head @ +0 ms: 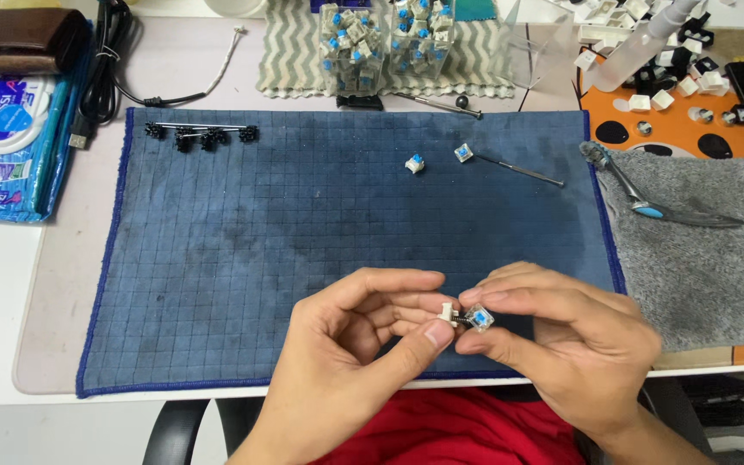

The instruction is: The person assembles mechanical keyboard switches by hand on a blue mat. They insert metal stems into white switch housings, then attach blue stabilizers and clear keycaps to each unit, repeating the process for several switches.

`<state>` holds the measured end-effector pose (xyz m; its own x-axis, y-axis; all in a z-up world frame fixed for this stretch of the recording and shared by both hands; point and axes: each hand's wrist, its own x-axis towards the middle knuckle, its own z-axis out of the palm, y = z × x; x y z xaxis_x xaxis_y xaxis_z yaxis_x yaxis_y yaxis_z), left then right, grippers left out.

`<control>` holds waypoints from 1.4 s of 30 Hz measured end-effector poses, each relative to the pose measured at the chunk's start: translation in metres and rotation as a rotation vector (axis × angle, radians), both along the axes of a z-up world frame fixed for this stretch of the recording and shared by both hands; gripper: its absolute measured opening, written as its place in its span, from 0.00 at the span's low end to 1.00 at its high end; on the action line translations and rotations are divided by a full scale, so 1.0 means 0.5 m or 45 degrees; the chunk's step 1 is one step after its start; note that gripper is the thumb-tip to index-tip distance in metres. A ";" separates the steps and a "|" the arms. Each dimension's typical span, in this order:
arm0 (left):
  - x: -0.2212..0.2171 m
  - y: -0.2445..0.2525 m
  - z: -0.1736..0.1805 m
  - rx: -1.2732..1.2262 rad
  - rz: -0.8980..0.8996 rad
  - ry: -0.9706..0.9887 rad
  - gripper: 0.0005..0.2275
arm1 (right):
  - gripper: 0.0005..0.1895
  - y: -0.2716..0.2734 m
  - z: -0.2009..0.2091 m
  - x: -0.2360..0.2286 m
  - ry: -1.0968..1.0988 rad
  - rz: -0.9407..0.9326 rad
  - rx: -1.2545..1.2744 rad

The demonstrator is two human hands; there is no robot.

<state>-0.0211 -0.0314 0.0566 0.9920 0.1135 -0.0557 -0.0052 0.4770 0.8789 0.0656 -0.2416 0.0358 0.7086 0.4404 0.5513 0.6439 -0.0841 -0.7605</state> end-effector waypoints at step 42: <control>0.006 0.025 0.031 0.069 -0.295 0.570 0.25 | 0.08 -0.010 0.019 0.005 -0.208 0.384 -0.063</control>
